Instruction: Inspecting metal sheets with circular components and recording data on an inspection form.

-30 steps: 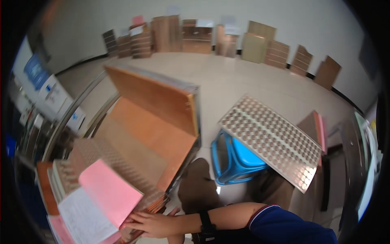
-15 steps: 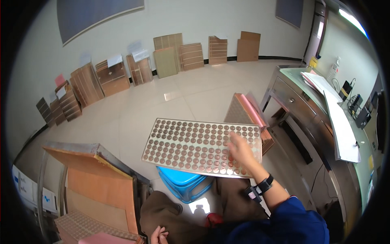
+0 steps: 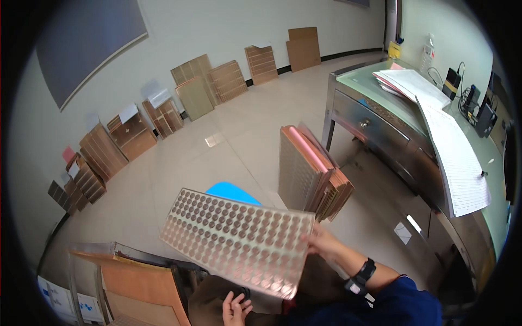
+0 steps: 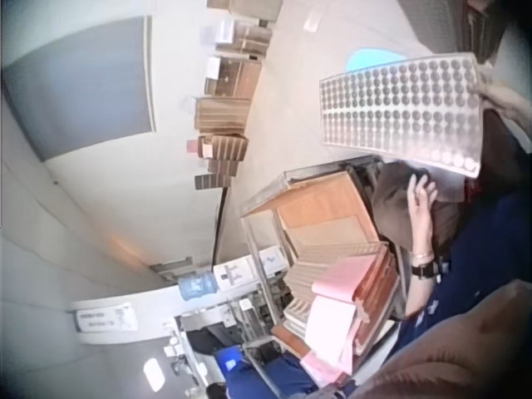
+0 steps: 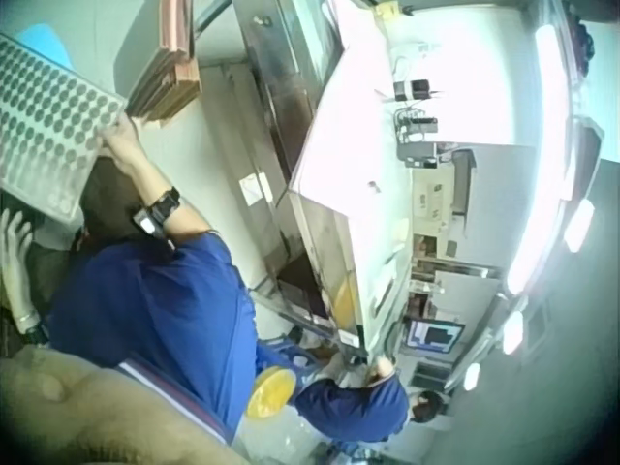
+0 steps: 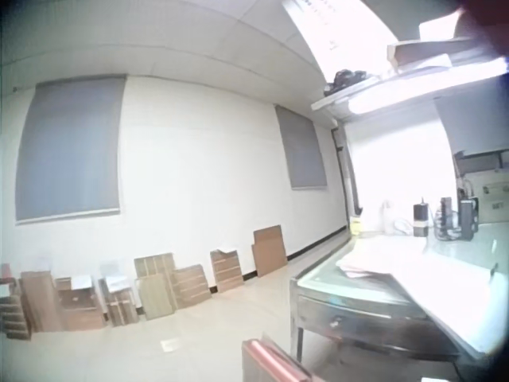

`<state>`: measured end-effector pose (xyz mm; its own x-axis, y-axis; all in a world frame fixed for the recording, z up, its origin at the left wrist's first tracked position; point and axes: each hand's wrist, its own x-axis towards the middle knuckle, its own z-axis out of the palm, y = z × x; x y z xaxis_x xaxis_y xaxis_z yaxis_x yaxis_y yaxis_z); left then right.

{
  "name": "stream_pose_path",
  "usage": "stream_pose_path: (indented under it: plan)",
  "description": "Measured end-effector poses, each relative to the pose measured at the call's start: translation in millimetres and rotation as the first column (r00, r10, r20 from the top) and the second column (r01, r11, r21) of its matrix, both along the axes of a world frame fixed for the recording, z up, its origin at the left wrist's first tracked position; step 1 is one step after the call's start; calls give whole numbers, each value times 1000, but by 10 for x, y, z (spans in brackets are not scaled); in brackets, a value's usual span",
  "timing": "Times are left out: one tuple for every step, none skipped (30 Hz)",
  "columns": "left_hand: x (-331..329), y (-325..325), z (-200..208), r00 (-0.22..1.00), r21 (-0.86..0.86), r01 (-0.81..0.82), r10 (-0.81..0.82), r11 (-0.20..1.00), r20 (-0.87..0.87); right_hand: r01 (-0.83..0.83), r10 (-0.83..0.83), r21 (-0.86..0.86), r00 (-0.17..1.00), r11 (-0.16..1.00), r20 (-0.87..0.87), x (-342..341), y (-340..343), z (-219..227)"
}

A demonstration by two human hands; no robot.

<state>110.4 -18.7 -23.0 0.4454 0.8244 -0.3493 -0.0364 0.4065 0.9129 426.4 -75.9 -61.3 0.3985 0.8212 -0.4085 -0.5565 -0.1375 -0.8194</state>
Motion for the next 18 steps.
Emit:
stream_pose_path:
  plan:
    - [50,19,-10,994,-111,-50,60,993,87,-44,44,0,999,999,3,-171,-80,-21]
    - [72,74,-11,991,-177,-42,64,983,119,-135,135,-8,991,991,23,-293,-131,-39]
    - [101,105,-39,992,-174,-37,57,984,109,-182,181,21,983,983,10,-355,-185,1]
    - [138,133,-65,974,-220,-69,113,973,195,-273,273,-41,962,961,7,-267,-232,-67]
    - [172,151,-61,945,-269,-102,178,958,274,-366,368,-103,930,925,-3,-164,-285,-103]
    - [224,146,-37,970,-197,-125,161,972,181,-408,422,-184,906,895,43,-31,-329,-83]
    - [207,163,-86,973,-191,-123,157,974,172,-443,477,-262,875,857,82,116,-328,19]
    - [184,185,-183,975,-161,-149,172,976,142,-321,425,-333,848,887,315,209,-320,69]
    - [155,207,-256,976,-128,-174,188,976,113,-182,390,-385,718,905,577,347,-280,84]
    - [139,231,-268,968,-145,-229,241,963,74,6,301,-326,376,945,877,465,-194,182]
    - [161,251,-232,970,-143,-219,231,965,71,158,52,-89,224,983,973,549,-102,299]
    - [174,259,-163,968,-135,-238,247,962,54,223,-106,78,115,972,988,686,7,290]
    - [173,271,-108,963,-125,-261,267,957,35,254,-119,128,-49,959,992,751,118,400]
    - [180,284,-106,964,-109,-253,260,961,56,286,-99,157,-206,945,973,869,212,407]
    - [196,283,-84,968,-106,-239,246,965,55,300,-99,160,-206,941,973,956,302,374]
    - [198,274,-52,969,-114,-237,243,965,44,382,-6,124,-294,916,956,1028,415,311]
    - [204,279,-30,970,-121,-234,240,965,33,465,93,97,-370,880,924,1092,514,236]
    - [203,281,-43,969,-142,-242,245,960,6,508,187,76,-446,858,875,1150,581,143]
